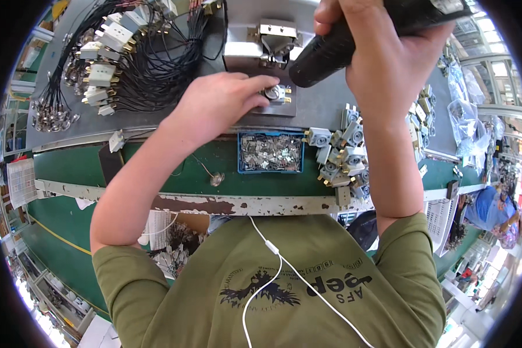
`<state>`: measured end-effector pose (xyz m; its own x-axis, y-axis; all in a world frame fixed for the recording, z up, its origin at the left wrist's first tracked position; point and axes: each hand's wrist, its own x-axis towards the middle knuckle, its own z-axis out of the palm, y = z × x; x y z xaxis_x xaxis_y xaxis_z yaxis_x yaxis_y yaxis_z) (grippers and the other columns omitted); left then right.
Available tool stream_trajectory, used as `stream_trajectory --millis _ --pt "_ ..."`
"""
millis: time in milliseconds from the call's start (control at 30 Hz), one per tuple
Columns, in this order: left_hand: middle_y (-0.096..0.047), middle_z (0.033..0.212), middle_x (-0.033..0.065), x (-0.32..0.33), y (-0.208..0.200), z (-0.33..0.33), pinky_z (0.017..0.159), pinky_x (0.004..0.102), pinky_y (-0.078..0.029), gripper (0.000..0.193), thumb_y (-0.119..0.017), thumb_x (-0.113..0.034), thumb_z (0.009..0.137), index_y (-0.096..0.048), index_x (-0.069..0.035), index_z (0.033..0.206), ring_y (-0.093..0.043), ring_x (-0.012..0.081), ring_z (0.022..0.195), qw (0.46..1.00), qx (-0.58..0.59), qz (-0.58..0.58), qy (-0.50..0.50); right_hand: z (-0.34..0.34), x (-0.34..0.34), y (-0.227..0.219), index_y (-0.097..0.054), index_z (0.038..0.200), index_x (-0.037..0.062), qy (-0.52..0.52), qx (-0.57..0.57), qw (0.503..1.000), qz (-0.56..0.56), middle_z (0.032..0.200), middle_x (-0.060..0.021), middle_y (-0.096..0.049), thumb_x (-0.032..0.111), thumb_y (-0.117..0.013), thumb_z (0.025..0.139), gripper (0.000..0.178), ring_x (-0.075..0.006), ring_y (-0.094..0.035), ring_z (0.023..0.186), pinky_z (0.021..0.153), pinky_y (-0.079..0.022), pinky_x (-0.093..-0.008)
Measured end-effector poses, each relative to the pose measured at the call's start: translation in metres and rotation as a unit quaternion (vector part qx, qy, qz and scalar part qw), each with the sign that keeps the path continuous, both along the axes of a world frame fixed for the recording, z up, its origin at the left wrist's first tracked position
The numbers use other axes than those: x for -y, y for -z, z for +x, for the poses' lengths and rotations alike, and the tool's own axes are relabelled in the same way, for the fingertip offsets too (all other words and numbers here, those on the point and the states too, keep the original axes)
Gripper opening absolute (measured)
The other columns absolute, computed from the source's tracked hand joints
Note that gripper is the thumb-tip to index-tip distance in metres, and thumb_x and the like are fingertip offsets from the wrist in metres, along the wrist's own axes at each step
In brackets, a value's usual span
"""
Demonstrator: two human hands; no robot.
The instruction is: Assembling electronic components using an electric screwdriver at a factory workstation.
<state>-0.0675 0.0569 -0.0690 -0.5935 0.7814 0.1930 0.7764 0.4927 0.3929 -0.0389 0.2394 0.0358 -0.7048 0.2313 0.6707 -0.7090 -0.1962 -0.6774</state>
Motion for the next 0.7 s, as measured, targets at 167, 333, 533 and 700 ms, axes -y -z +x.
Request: stream_trajectory --millis 167,333,533,700 --pt "-0.073 0.098 0.0087 0.002 -0.007 -0.003 0.075 0.0429 -0.057 0.035 -0.062 -0.037 0.100 -0.064 -0.023 0.132 -0.071 0.0302 0.092 0.999 0.020 -0.049 -0.010 0.007 0.007 0.011 -0.045 0.125 0.0015 0.132 0.108 0.983 0.075 0.095 -0.0096 -0.069 -0.004 -0.079 0.089 0.050 -0.0126 -0.069 0.070 0.057 -0.057 -0.0255" --pt "-0.073 0.098 0.0085 0.002 -0.005 -0.003 0.075 0.0431 -0.057 0.035 -0.061 -0.037 0.100 -0.064 -0.023 0.132 -0.071 0.0304 0.091 0.998 0.018 -0.052 -0.013 -0.022 0.004 0.028 -0.044 0.125 0.0020 -0.077 -0.099 0.987 -0.099 0.095 -0.0094 -0.069 -0.004 -0.078 0.089 0.049 -0.0125 -0.069 0.070 0.057 -0.057 -0.0252" --pt "-0.072 0.095 0.0080 0.001 -0.006 0.000 0.074 0.0427 -0.058 0.034 -0.062 -0.037 0.100 -0.064 -0.023 0.131 -0.071 0.0297 0.090 0.998 0.005 -0.056 -0.008 -0.017 0.006 0.031 -0.045 0.125 0.0015 -0.055 -0.128 0.989 -0.056 0.095 -0.0091 -0.069 -0.005 -0.079 0.088 0.051 -0.0126 -0.069 0.071 0.058 -0.057 -0.0263" --pt "-0.072 0.094 0.0075 0.001 -0.002 0.000 0.073 0.0427 -0.057 0.033 -0.062 -0.037 0.100 -0.064 -0.023 0.130 -0.072 0.0292 0.090 0.999 -0.013 -0.049 -0.013 0.005 0.015 0.020 -0.048 0.125 0.0005 0.103 0.051 0.990 0.077 0.093 -0.0088 -0.070 -0.004 -0.080 0.087 0.050 -0.0125 -0.068 0.070 0.058 -0.057 -0.0256"
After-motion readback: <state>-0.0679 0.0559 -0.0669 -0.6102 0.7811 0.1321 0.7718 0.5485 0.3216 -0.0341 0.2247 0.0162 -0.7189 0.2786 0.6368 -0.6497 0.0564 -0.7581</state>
